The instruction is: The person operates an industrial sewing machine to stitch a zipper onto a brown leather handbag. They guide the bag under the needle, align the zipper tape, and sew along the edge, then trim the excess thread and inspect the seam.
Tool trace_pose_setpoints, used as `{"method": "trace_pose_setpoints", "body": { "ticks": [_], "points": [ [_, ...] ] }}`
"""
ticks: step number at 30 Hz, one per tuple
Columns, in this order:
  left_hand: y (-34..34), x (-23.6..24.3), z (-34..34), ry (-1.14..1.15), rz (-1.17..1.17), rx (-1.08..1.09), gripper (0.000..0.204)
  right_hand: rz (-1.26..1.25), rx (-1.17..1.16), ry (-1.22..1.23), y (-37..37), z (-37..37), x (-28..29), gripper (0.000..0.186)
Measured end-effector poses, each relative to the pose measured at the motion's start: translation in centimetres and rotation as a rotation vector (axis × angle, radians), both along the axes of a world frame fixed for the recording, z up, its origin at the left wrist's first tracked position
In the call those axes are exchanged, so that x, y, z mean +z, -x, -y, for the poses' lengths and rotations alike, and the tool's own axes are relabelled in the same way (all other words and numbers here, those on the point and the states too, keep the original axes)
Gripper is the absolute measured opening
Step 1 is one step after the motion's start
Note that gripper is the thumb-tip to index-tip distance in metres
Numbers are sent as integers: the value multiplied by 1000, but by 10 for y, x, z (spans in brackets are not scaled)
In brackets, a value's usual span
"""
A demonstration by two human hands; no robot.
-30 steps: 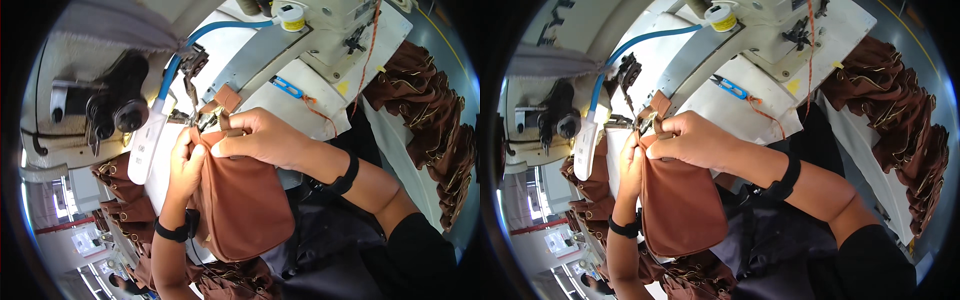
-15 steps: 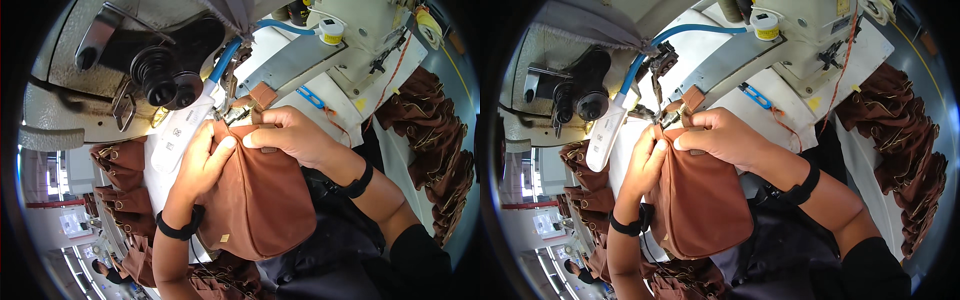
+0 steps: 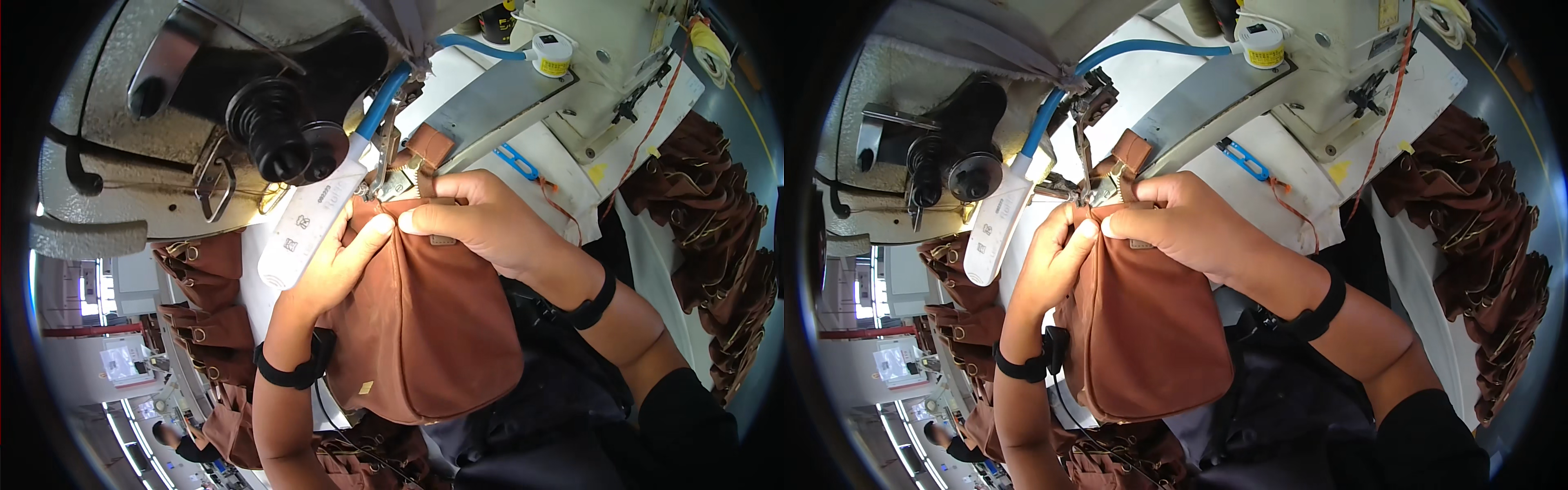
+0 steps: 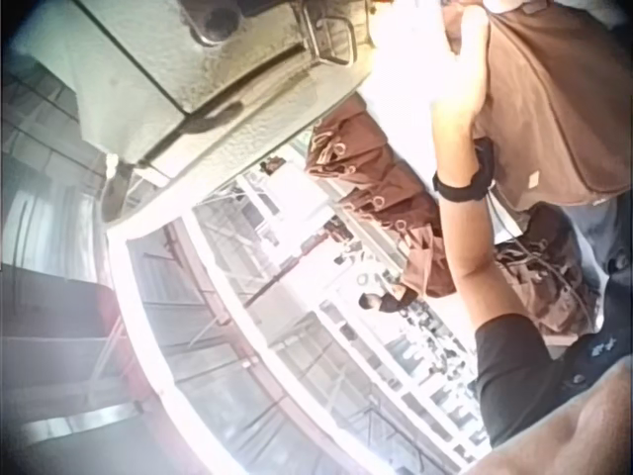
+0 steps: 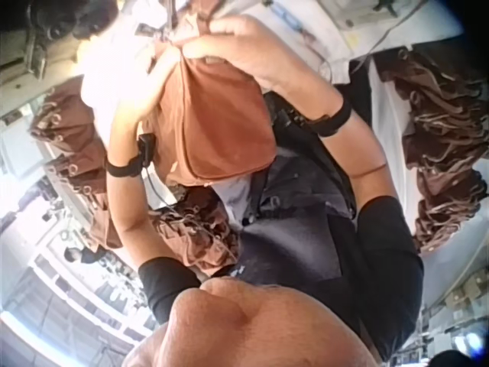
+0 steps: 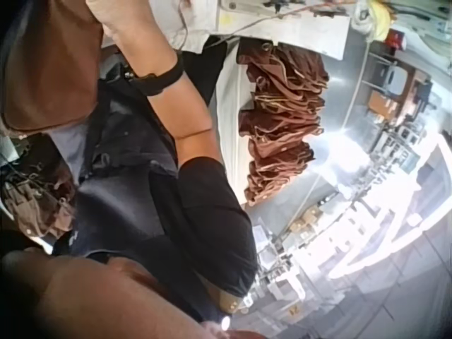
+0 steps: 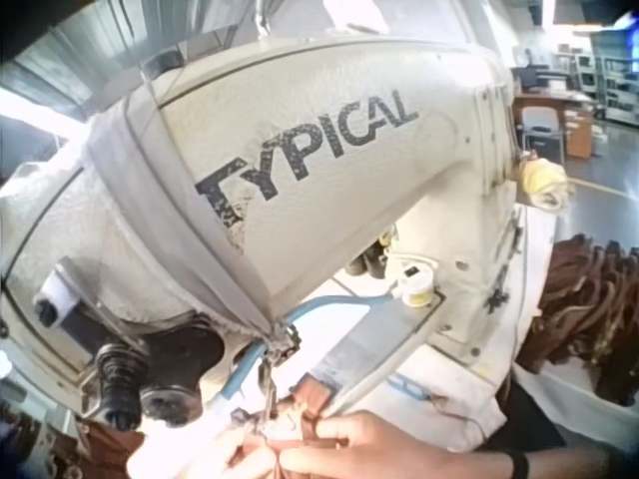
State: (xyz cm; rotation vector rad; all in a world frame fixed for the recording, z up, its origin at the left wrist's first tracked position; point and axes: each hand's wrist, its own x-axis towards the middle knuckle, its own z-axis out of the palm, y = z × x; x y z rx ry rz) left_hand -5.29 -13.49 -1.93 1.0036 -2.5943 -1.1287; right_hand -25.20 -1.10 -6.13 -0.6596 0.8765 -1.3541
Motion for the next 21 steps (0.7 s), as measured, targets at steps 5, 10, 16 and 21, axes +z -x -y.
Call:
{"method": "trace_pose_setpoints", "body": {
  "ticks": [5, 10, 16, 21],
  "points": [
    [10, 12, -1, -26, 11, 5, 30, -339, -137, 66, 2, 4, 3, 22],
    [12, 15, 2, 134, -15, -54, 33, -808, -212, 81, 10, 4, 30, 25],
    [11, 16, 2, 50, -81, 4, 37, -592, -308, 109, 5, 8, 36, 23],
    [14, 28, -4, 183, -117, -43, 34, -739, -259, 154, 9, 14, 28, 17]
  ]
}}
